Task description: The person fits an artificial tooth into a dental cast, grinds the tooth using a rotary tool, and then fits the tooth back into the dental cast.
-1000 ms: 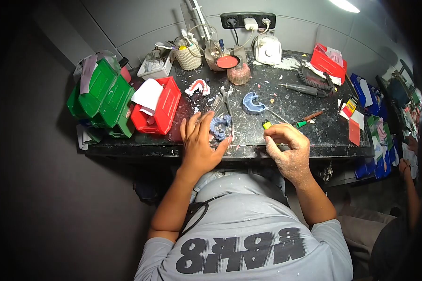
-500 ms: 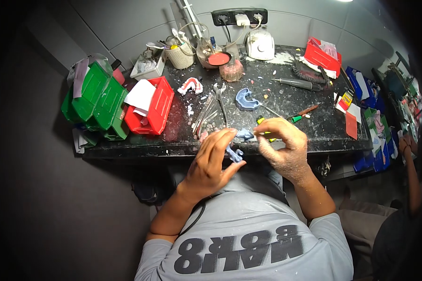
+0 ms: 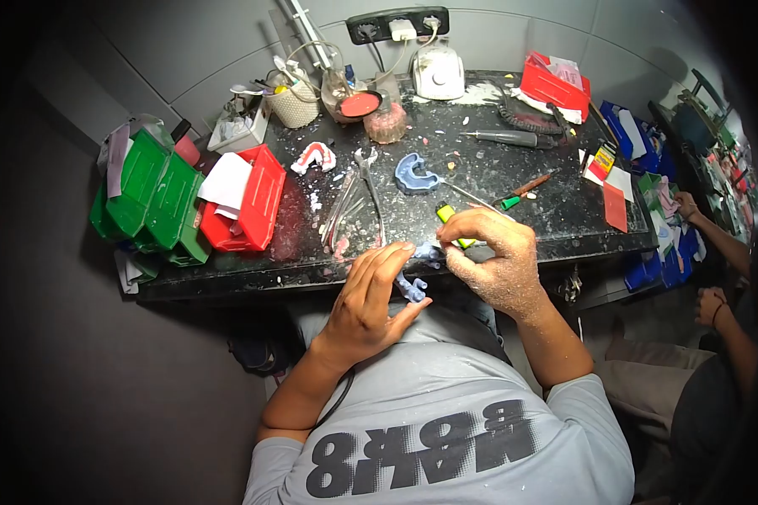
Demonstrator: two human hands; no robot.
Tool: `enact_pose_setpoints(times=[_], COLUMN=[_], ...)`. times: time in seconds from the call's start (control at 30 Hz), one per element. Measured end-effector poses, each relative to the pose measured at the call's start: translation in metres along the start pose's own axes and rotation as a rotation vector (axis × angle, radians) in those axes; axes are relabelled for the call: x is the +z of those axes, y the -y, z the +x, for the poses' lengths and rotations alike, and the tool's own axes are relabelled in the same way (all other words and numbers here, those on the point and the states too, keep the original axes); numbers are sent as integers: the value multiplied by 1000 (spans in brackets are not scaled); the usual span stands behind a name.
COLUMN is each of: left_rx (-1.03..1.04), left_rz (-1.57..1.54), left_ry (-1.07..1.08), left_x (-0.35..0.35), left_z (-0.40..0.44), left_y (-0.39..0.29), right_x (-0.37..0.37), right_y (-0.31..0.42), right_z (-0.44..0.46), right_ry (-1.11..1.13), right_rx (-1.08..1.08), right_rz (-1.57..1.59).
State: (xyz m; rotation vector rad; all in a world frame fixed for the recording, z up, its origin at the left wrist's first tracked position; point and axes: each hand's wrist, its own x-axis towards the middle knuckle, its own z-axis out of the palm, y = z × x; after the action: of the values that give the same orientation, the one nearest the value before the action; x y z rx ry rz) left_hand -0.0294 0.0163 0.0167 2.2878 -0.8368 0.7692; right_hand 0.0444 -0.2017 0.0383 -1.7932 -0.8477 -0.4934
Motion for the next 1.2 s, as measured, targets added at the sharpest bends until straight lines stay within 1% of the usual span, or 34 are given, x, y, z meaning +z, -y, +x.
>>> enact_pose_setpoints(times=[0.2, 0.3, 0.37, 0.47, 0.57, 0.77, 0.83, 0.87, 0.9, 0.97, 1.03, 1.1, 1.2], left_rx=[-16, 11, 36, 41, 33, 11, -28, -37, -57, -80, -123, -152, -136], left_rz=[-15, -26, -40, -42, -57, -45, -43, -60, -65, -112, -175, -198, -259], left_ry=[13, 2, -8, -27, -21, -6, -7, -7, -11, -53, -93, -116, -161], left_x=[1, 2, 3, 2, 2, -3, -8, -10, -13, -16, -17, -18, -16], left_z=[-2, 0, 0, 1, -2, -14, -24, -28, -32, -37, -43, -49, -51], left_y=[0, -1, -1, -2, -1, 1, 1, 2, -1, -5, -7, -9, -7], right_x=[3, 3, 4, 6, 10, 24, 32, 37, 41, 46, 47, 47, 44], right_y=[3, 7, 12, 12, 15, 15, 16, 18, 19, 21, 25, 29, 37], right_z=[-9, -10, -8, -9, -9, -19, -20, -21, -21, -20, -18, -18, -15], right_ry=[47, 83, 111, 129, 131, 132, 168, 154, 166, 148, 169, 185, 197], right_rx=[79, 69, 24, 59, 24, 7, -33, 35, 31, 141, 139, 195, 183], right_rz=[117, 110, 67, 19, -45, 3, -54, 6, 31, 118, 138, 204, 206])
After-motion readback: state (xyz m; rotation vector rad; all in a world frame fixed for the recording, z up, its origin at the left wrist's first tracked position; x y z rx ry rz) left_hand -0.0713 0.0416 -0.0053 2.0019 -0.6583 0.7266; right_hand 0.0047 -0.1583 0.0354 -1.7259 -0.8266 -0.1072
